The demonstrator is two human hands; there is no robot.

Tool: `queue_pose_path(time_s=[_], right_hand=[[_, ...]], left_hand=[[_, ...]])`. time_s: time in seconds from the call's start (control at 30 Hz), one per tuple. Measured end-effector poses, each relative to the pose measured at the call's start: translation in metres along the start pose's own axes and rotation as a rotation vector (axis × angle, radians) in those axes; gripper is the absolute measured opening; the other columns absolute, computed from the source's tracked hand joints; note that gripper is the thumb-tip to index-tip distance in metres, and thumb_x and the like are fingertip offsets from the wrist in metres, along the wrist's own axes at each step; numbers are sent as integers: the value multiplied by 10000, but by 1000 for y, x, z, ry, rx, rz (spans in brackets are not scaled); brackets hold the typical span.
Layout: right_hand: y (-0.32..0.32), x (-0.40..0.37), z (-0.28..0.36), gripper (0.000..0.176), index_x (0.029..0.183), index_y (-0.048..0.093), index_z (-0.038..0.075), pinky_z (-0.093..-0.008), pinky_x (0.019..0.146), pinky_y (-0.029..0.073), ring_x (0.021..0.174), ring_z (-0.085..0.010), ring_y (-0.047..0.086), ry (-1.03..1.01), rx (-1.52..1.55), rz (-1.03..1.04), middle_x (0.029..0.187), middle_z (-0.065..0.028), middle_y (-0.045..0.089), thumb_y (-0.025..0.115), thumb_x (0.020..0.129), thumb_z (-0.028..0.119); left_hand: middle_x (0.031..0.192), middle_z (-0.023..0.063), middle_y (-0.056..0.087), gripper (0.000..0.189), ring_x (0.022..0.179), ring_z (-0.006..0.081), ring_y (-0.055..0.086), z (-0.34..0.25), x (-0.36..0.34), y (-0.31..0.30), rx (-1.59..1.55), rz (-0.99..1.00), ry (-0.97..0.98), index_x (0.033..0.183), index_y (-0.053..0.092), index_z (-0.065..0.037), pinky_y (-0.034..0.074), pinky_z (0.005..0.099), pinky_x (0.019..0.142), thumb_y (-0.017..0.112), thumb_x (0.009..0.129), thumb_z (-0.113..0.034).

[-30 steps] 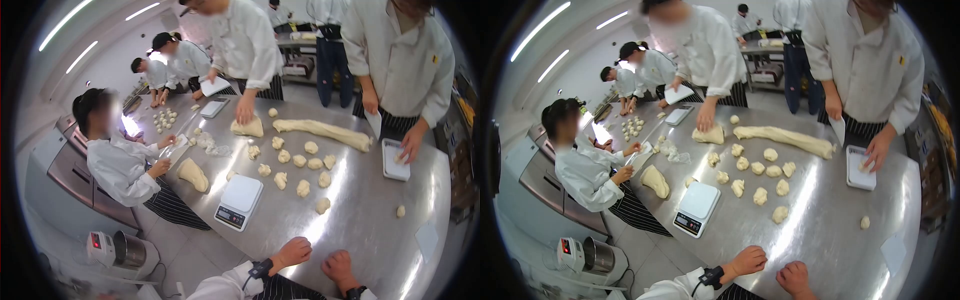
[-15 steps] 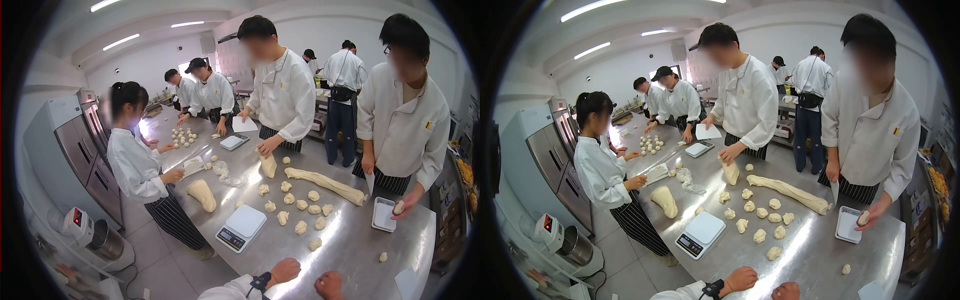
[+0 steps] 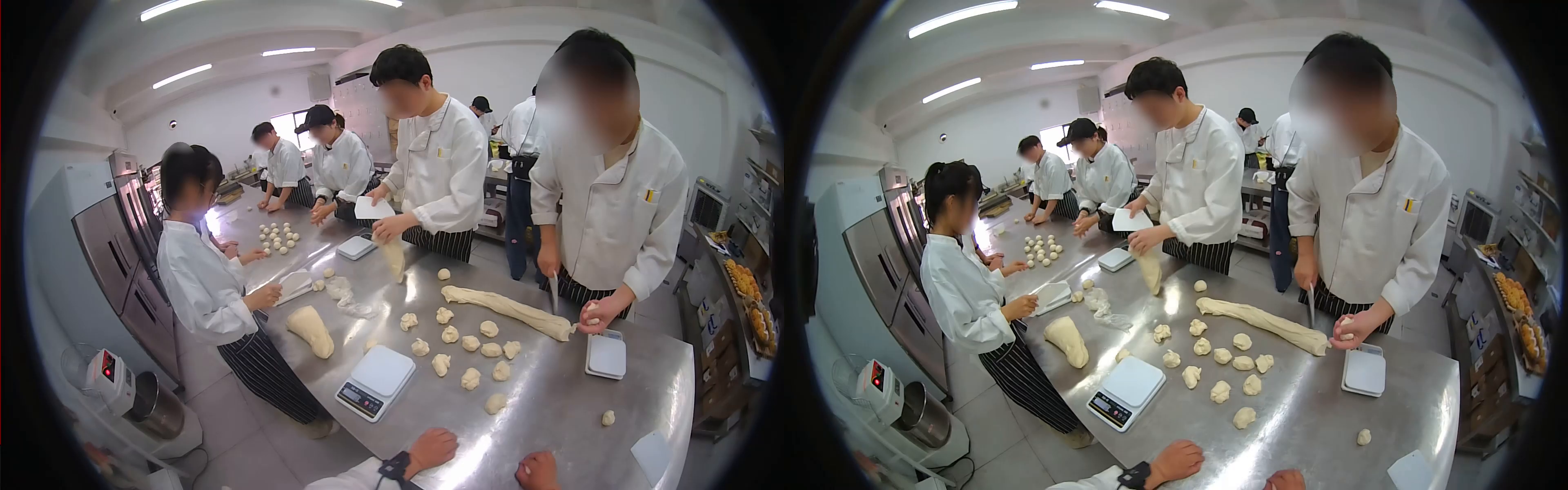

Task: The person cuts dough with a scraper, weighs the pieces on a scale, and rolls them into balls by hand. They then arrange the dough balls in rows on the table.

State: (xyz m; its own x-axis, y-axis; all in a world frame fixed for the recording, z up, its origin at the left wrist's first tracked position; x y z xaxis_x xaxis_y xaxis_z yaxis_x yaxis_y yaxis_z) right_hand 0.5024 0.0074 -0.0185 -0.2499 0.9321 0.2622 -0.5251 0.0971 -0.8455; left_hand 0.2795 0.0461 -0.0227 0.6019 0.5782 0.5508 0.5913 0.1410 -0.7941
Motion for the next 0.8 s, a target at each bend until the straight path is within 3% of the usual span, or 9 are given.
queue_pose_path(time_s=[0.13, 0.2, 0.23, 0.3, 0.37, 0.4, 0.57, 0.7, 0.8], right_hand=[[15, -30, 32, 116, 803, 656, 60, -486, 808, 451, 932, -373, 567, -20, 0, 74, 925, -160, 632, 644, 706, 122], [38, 4, 37, 136, 685, 662, 79, -453, 735, 473, 802, -326, 596, -73, -103, 31, 765, -107, 630, 696, 684, 210], [55, 15, 39, 182, 626, 664, 88, -436, 699, 484, 736, -303, 610, -84, -142, 16, 685, -80, 629, 722, 672, 255], [29, 23, 20, 82, 680, 679, 109, -403, 723, 488, 803, -285, 588, -41, -81, -270, 801, -65, 624, 729, 660, 171], [5, 10, 13, 89, 702, 666, 98, -401, 725, 487, 803, -286, 585, -4, -95, -352, 812, -67, 618, 722, 642, 132], [-2, -8, 10, 101, 706, 656, 92, -402, 726, 485, 801, -285, 583, 27, -92, -387, 815, -66, 614, 719, 632, 118], [35, -17, 80, 161, 663, 575, 97, -375, 719, 471, 784, -267, 561, -135, -49, -173, 778, -54, 559, 726, 642, 149], [17, 28, 42, 92, 721, 629, 94, -371, 752, 479, 841, -267, 574, 72, -153, -331, 833, -56, 597, 695, 685, 146], [2, -10, 23, 88, 754, 648, 91, -369, 781, 481, 856, -262, 577, 207, -182, -364, 865, -60, 610, 689, 684, 125]], left_hand=[[831, 70, 570, 134, 811, 263, 571, -6, -8, 10, -217, 40, 49, 779, 585, -66, 472, 400, 745, 650, 735, -174], [824, 95, 571, 141, 813, 290, 563, -24, 7, 41, -276, 227, 106, 787, 581, -56, 472, 409, 746, 647, 754, -177], [817, 99, 568, 137, 822, 295, 563, -22, 17, 42, -286, 185, 148, 774, 578, -65, 471, 413, 743, 642, 754, -184], [831, 80, 601, 90, 816, 286, 580, 4, 29, 40, -207, 193, 123, 800, 611, -76, 481, 401, 724, 651, 732, -120], [821, 72, 620, 82, 812, 288, 592, 31, 24, 7, -212, 69, 53, 789, 640, -84, 488, 403, 736, 657, 716, -119], [818, 68, 621, 72, 813, 282, 597, 39, 13, 5, -181, 179, 47, 764, 646, -81, 494, 393, 756, 665, 710, -123], [774, 68, 566, 103, 788, 271, 561, -2, -1, -13, -330, 52, 88, 738, 592, -88, 468, 409, 772, 678, 681, -82], [772, 49, 571, 106, 790, 256, 561, 2, 33, -4, -319, 55, 149, 718, 581, -98, 451, 390, 751, 675, 671, -79], [769, 41, 567, 107, 798, 253, 561, 27, 19, -21, -188, -30, 86, 717, 589, -97, 452, 384, 744, 650, 637, -61]])
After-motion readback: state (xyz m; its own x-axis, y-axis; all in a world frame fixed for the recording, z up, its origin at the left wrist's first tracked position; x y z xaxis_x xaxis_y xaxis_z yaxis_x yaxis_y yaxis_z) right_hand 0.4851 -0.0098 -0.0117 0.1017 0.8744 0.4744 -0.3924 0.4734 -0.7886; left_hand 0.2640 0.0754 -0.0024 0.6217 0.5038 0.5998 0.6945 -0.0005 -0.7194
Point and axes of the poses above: each hand's wrist, its own x-axis towards the middle knuckle, its own y-axis out of the palm, z = x × y, the point moved 10 cm from there along x, towards the middle knuckle
